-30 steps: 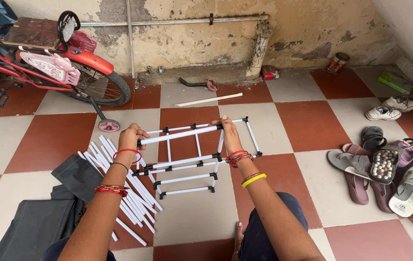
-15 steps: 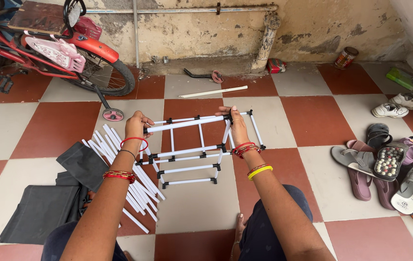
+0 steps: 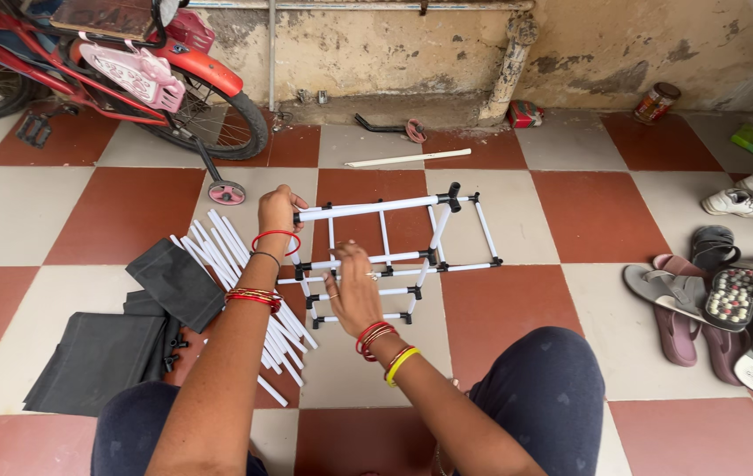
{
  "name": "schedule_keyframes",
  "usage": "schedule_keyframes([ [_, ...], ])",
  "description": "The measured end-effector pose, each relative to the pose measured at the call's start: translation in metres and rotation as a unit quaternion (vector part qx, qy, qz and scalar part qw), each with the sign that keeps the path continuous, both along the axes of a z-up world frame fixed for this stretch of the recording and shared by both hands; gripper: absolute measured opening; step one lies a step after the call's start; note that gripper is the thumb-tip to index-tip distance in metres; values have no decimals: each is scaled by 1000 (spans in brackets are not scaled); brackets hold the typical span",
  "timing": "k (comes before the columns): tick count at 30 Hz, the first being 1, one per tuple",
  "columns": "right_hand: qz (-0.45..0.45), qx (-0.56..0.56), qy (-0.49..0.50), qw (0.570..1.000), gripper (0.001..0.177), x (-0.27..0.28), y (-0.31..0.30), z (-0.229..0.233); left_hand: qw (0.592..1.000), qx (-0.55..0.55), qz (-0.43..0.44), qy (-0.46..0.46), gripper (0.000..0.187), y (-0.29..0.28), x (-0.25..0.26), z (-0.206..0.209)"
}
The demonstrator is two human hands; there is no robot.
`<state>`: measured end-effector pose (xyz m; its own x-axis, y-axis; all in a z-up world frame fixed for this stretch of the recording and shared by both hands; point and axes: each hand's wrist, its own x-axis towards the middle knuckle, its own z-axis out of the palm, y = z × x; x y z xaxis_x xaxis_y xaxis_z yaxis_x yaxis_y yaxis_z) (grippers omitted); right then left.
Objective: The person assembles a multi-tier plastic shelving unit by hand, inserting white tubes into black plastic connectors and attaching black fabric shelf panels.
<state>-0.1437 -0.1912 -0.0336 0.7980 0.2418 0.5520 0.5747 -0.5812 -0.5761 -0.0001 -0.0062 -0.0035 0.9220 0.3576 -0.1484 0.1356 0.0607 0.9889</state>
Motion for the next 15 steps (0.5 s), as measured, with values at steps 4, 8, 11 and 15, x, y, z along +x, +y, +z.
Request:
schedule_keyframes([
  [4,34,-39,57,997,58,6,45,-32,1000,-12,3,3,43,-1,0,-3],
  [8,31,-139,119,983,79,19,63,-59,1000,-11,2,-18,35,-4,-5,0],
  [11,21,-209,139,968,85,21,60,-71,1000,-16,2,-18,34,-8,-9,6],
  [15,24,-288,155,945,98,22,50,-77,996,-29,67,-48,37,-19,-16,6],
])
